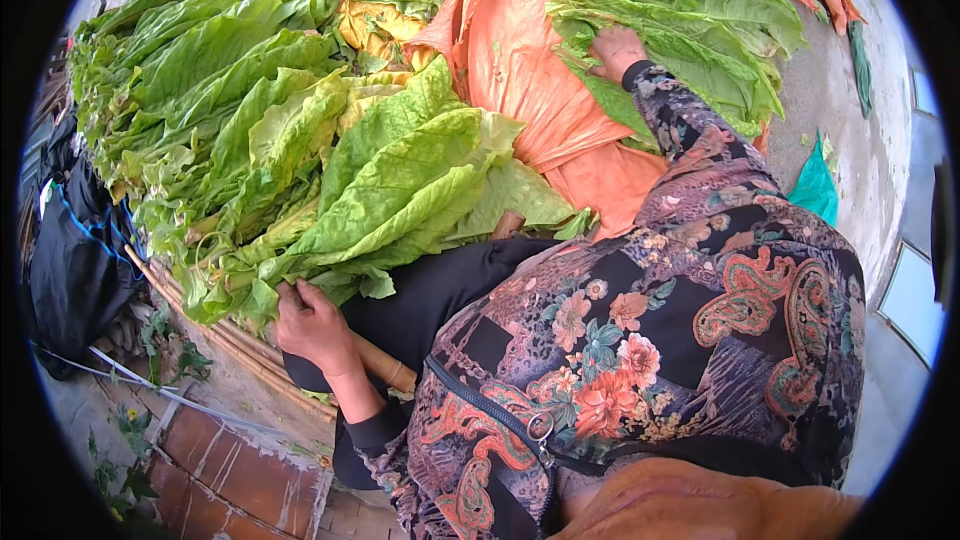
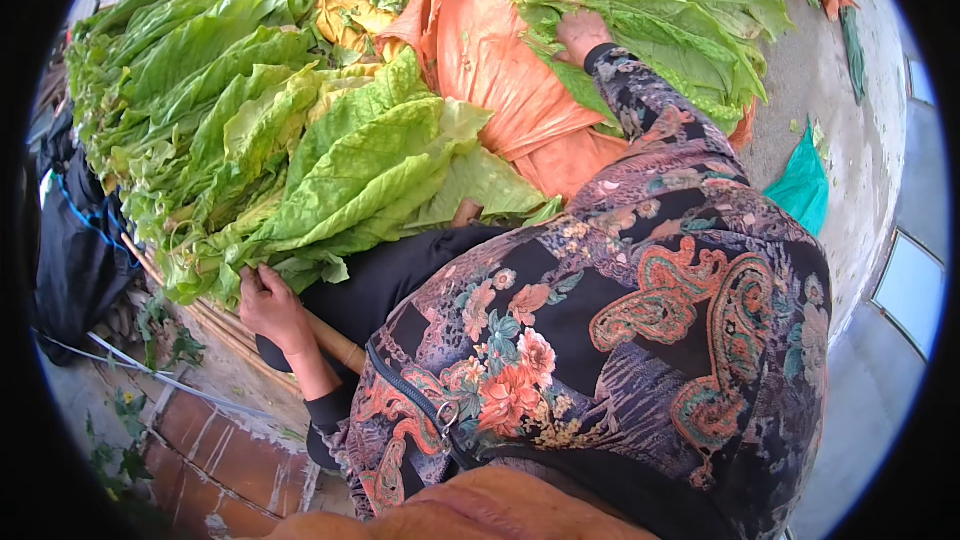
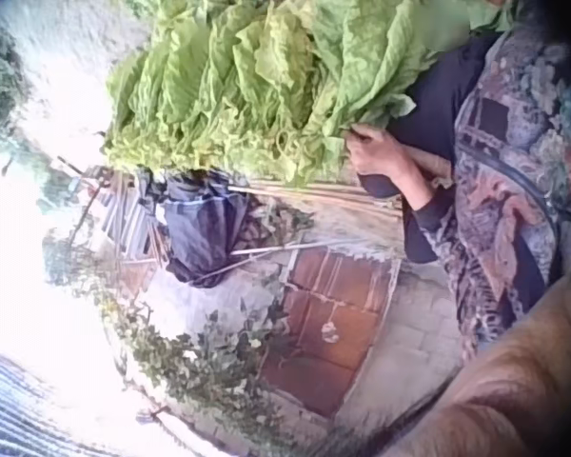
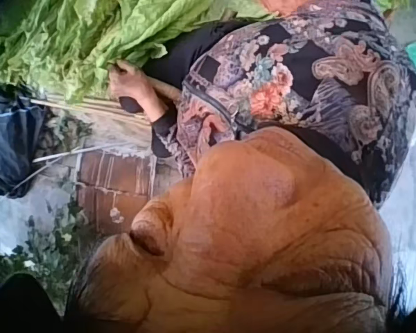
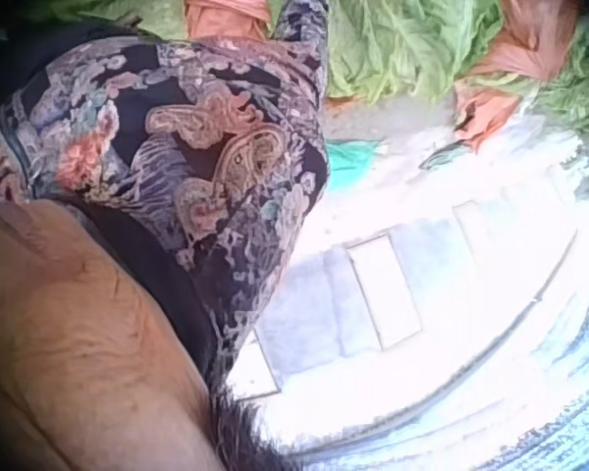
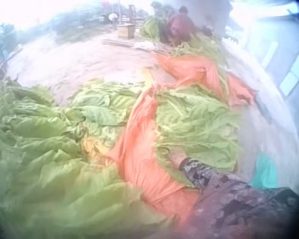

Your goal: The person sits on the ground and repeatedly picks up leafy vegetables, wraps them around a bamboo stick, and ties them with string. The person continues this process, creating multiple tied bundles.

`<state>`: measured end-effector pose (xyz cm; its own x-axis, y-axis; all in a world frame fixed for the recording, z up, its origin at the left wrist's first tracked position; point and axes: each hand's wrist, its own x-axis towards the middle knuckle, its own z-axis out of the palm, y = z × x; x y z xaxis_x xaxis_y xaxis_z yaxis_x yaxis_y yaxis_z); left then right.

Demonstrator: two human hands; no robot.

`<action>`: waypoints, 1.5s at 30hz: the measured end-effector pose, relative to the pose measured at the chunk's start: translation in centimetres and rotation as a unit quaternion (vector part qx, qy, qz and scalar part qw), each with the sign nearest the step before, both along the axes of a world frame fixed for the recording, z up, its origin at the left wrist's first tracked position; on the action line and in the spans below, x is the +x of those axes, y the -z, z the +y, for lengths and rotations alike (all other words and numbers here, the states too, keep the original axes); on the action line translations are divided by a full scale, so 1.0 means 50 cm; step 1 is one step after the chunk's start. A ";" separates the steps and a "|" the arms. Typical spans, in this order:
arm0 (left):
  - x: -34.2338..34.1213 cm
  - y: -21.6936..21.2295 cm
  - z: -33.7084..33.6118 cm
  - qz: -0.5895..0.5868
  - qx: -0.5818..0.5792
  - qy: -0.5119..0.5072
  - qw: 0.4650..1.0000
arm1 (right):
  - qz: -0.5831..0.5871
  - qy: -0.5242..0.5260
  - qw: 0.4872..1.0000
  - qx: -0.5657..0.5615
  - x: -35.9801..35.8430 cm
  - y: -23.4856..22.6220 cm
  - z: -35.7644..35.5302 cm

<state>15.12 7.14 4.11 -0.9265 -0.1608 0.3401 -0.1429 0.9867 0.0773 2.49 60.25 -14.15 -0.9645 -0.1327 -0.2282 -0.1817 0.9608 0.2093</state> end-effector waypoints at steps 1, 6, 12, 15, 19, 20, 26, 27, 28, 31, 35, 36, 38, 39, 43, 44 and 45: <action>0.014 -0.025 0.003 -0.005 -0.010 -0.013 1.000 | -0.027 -0.036 0.999 0.019 0.012 0.039 -0.024; 0.022 -0.024 -0.006 -0.017 -0.002 -0.017 1.000 | 0.009 0.150 0.985 -0.088 0.028 0.112 -0.027; 0.038 -0.036 -0.008 -0.020 0.009 -0.027 0.999 | 0.075 0.144 0.985 -0.065 -0.080 0.041 0.023; 0.014 -0.015 -0.011 0.004 0.022 0.003 1.000 | 0.044 0.121 0.991 0.024 -0.105 0.066 0.074; 0.021 -0.022 -0.011 -0.006 0.029 -0.006 1.000 | 0.069 0.055 0.996 -0.007 -0.113 0.027 0.041; 0.021 -0.019 -0.014 -0.002 0.029 -0.003 1.000 | 0.053 0.113 0.992 -0.026 -0.114 0.011 0.035; 0.021 -0.025 -0.006 -0.022 0.036 -0.015 0.999 | 0.078 0.239 0.966 -0.066 -0.107 -0.026 0.028; 0.022 -0.025 -0.005 -0.025 0.029 -0.014 0.999 | 0.080 0.261 0.961 -0.046 -0.121 -0.021 0.046; 0.021 -0.024 -0.007 -0.022 0.030 -0.010 0.999 | 0.098 0.287 0.951 -0.052 -0.137 -0.020 0.072; 0.019 -0.024 -0.008 -0.022 0.026 -0.007 0.999 | 0.069 0.294 0.953 -0.032 -0.168 -0.004 0.104; 0.020 -0.020 -0.004 -0.010 0.056 -0.014 0.998 | -0.017 0.160 0.987 -0.009 -0.160 0.054 0.061; 0.021 -0.030 -0.003 -0.004 0.066 -0.015 0.998 | -0.014 0.162 0.987 0.003 -0.153 0.075 0.040; 0.021 -0.030 -0.005 -0.008 0.068 -0.012 0.998 | -0.022 0.191 0.981 0.035 -0.144 0.108 0.020; 0.019 -0.021 -0.008 -0.005 0.073 -0.008 0.997 | -0.033 0.197 0.979 0.039 -0.138 0.115 0.026; 0.026 -0.018 -0.011 -0.023 0.080 -0.017 0.996 | 0.073 0.155 0.985 0.006 -0.107 0.057 -0.017; 0.011 -0.028 0.003 -0.008 0.078 -0.006 0.997 | 0.122 0.123 0.985 -0.017 -0.095 0.079 0.009; 0.024 -0.022 -0.009 -0.001 0.098 -0.010 0.995 | 0.111 0.115 0.980 -0.117 -0.106 0.073 0.001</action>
